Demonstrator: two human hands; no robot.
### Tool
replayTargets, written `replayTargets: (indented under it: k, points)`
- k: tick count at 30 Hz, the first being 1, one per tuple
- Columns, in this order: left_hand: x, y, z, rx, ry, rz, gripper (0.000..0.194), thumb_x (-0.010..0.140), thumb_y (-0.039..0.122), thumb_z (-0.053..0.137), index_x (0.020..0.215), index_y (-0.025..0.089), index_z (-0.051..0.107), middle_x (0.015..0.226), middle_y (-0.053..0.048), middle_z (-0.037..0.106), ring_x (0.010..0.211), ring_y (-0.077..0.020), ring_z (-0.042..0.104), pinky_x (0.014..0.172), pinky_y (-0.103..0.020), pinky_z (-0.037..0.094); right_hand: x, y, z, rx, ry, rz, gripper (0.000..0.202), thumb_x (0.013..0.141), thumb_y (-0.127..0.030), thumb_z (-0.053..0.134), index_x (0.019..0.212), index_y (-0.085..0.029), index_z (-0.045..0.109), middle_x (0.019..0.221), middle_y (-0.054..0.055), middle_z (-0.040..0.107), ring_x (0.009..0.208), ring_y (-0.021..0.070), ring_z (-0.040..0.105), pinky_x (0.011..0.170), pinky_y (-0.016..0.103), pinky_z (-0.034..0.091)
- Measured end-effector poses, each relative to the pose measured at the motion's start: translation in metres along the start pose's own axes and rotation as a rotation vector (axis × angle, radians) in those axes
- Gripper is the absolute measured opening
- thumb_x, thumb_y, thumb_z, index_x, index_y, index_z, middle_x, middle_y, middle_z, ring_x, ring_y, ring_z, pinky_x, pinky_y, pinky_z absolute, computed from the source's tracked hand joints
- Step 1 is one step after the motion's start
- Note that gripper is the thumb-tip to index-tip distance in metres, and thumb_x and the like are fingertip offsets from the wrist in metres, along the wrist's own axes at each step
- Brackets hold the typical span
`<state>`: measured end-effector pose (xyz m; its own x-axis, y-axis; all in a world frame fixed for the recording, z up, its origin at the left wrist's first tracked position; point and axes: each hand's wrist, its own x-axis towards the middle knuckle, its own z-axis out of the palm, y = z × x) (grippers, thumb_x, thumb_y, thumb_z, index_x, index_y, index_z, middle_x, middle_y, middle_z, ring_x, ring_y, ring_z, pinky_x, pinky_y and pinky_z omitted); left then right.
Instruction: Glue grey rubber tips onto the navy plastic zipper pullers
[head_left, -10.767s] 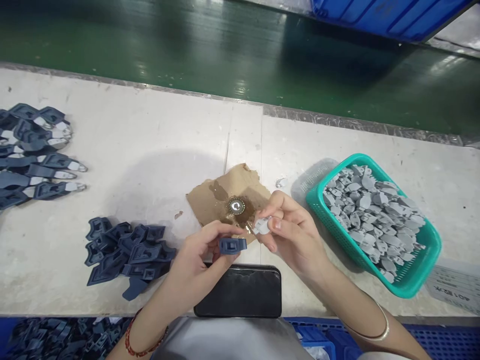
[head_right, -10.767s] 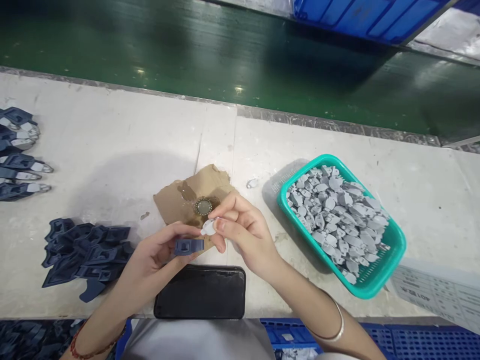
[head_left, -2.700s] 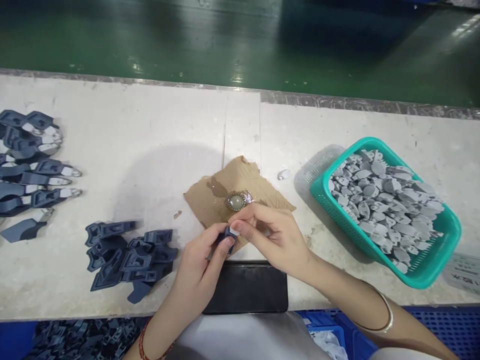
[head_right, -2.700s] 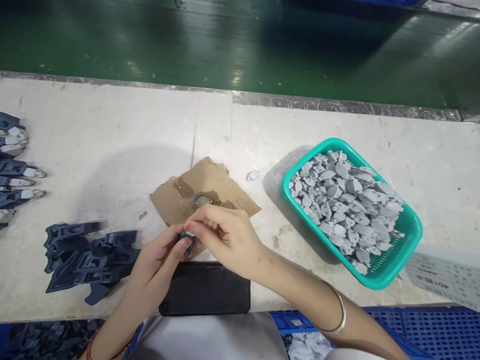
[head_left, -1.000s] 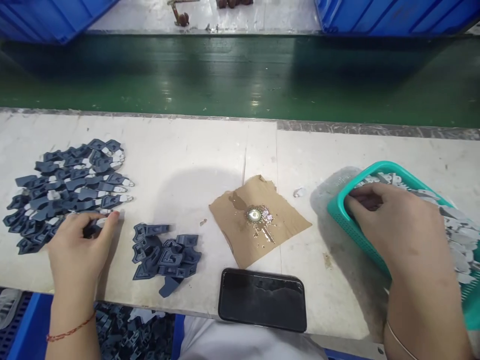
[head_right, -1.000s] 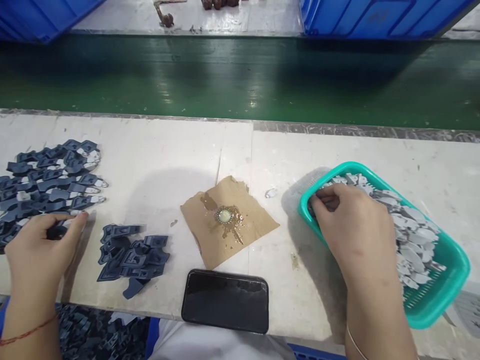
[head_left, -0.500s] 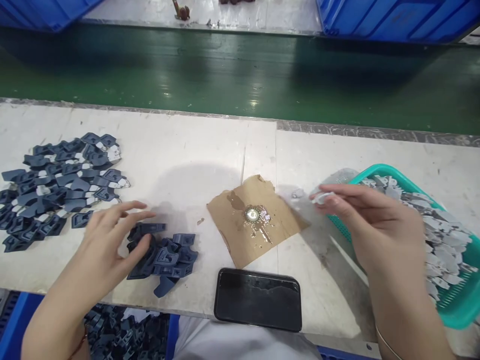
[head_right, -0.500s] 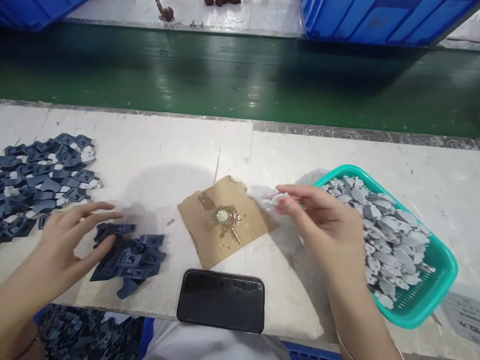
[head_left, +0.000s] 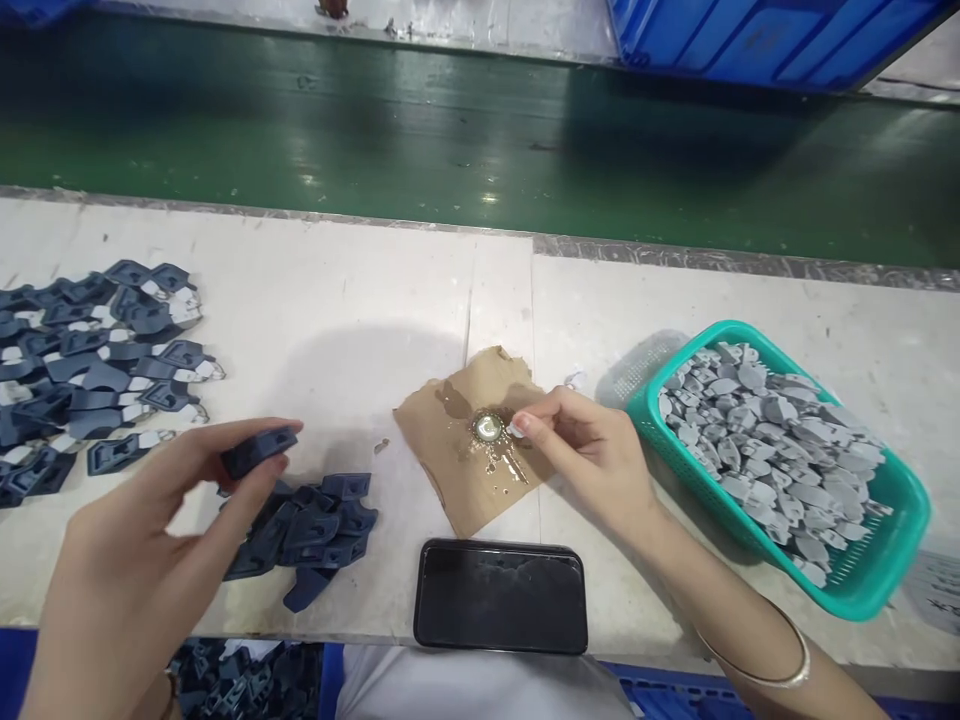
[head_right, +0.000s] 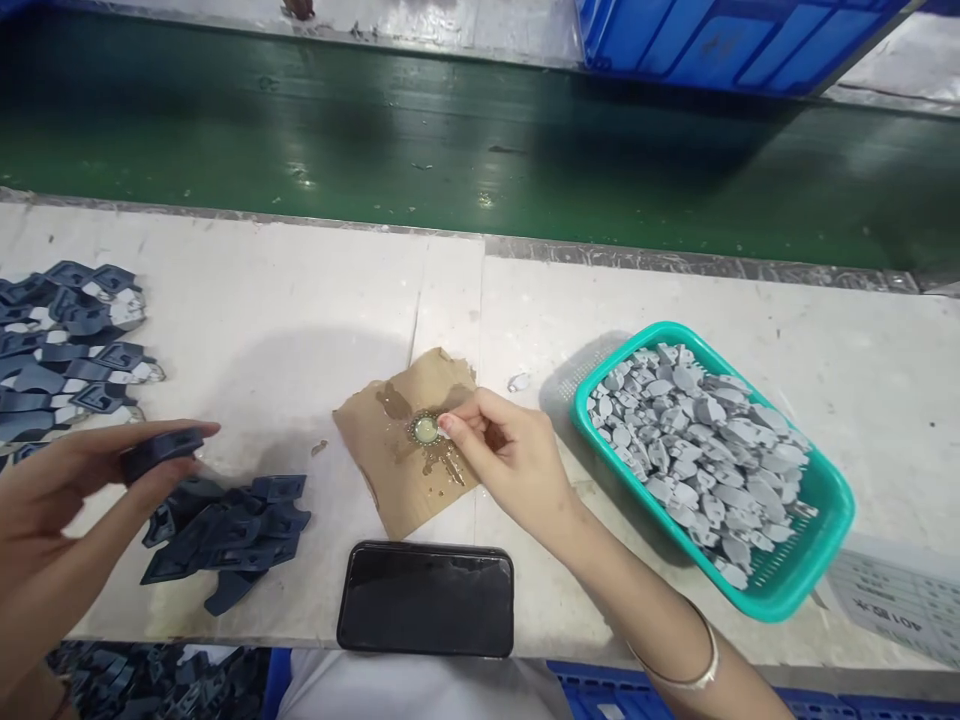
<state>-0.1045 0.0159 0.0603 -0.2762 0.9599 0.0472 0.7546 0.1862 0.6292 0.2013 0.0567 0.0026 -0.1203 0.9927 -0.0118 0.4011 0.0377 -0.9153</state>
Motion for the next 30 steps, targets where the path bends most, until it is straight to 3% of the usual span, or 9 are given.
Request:
replayTargets:
  k: [2, 5, 8, 10, 14, 20, 23, 30]
  points:
    - [-0.020, 0.025, 0.008, -0.316, -0.052, -0.202, 0.028, 0.083, 0.055, 0.079, 0.100, 0.033, 0.077, 0.101, -0.001, 0.080, 0.084, -0.0265, 0.072, 0.073, -0.038, 0.062, 0.002, 0.001, 0.004, -0.087, -0.030, -0.095, 0.025, 0.101, -0.031, 0.064, 0.079, -0.019, 0.066, 0.067, -0.001, 0.066, 0.057, 0.0122, 0.054, 0.053, 0.025, 0.041]
    - [-0.042, 0.049, 0.029, -0.660, -0.365, -0.329, 0.023, 0.082, 0.051, 0.082, 0.091, 0.030, 0.079, 0.093, -0.004, 0.081, 0.071, -0.0223, 0.073, 0.067, -0.035, 0.067, 0.004, 0.002, 0.010, -0.224, -0.068, -0.279, 0.024, 0.103, -0.025, 0.060, 0.080, -0.020, 0.063, 0.070, 0.000, 0.065, 0.061, 0.0129, 0.056, 0.058, 0.026, 0.044]
    - [-0.051, 0.050, 0.054, -0.926, -0.635, -0.361, 0.022, 0.090, 0.048, 0.077, 0.099, 0.028, 0.080, 0.098, -0.008, 0.081, 0.081, -0.0228, 0.078, 0.071, -0.030, 0.068, 0.005, 0.003, 0.013, -0.362, -0.101, -0.404, 0.024, 0.105, -0.021, 0.057, 0.081, -0.021, 0.060, 0.075, 0.002, 0.064, 0.068, 0.0150, 0.059, 0.065, 0.027, 0.047]
    - [-0.052, 0.045, 0.068, -1.017, -0.705, -0.389, 0.025, 0.095, 0.047, 0.072, 0.106, 0.027, 0.080, 0.107, -0.009, 0.081, 0.096, -0.0239, 0.079, 0.080, -0.028, 0.068, 0.006, 0.002, 0.013, -0.404, -0.108, -0.421, 0.024, 0.105, -0.020, 0.055, 0.082, -0.022, 0.059, 0.075, 0.002, 0.064, 0.069, 0.0154, 0.059, 0.065, 0.027, 0.048]
    - [-0.051, 0.037, 0.081, -1.045, -0.729, -0.419, 0.027, 0.100, 0.049, 0.065, 0.112, 0.029, 0.080, 0.116, -0.007, 0.080, 0.109, -0.0224, 0.076, 0.095, -0.029, 0.065, 0.005, 0.002, 0.012, -0.413, -0.104, -0.417, 0.023, 0.106, -0.021, 0.054, 0.083, -0.023, 0.057, 0.077, 0.002, 0.065, 0.069, 0.0158, 0.061, 0.066, 0.027, 0.049]
    - [-0.047, 0.033, 0.090, -1.036, -0.697, -0.357, 0.024, 0.098, 0.041, 0.071, 0.119, 0.031, 0.078, 0.125, -0.005, 0.074, 0.113, -0.0206, 0.072, 0.096, -0.027, 0.062, 0.006, 0.004, 0.012, -0.403, -0.088, -0.430, 0.023, 0.106, -0.020, 0.055, 0.083, -0.022, 0.057, 0.078, 0.002, 0.066, 0.070, 0.0157, 0.061, 0.067, 0.027, 0.047]
    - [-0.046, 0.034, 0.096, -1.066, -0.670, -0.295, 0.017, 0.097, 0.033, 0.072, 0.113, 0.028, 0.077, 0.121, -0.005, 0.071, 0.114, -0.0187, 0.071, 0.093, -0.022, 0.060, 0.006, 0.004, 0.012, -0.418, -0.105, -0.416, 0.024, 0.106, -0.021, 0.054, 0.082, -0.023, 0.056, 0.076, 0.002, 0.064, 0.069, 0.0157, 0.060, 0.066, 0.027, 0.047]
    - [-0.046, 0.035, 0.101, -0.998, -0.656, -0.262, 0.011, 0.099, 0.028, 0.068, 0.107, 0.027, 0.060, 0.116, -0.003, 0.077, 0.116, -0.0141, 0.071, 0.092, -0.019, 0.057, 0.006, 0.004, 0.012, -0.354, -0.098, -0.371, 0.025, 0.104, -0.019, 0.056, 0.079, -0.022, 0.056, 0.072, 0.000, 0.061, 0.066, 0.0142, 0.057, 0.064, 0.026, 0.044]
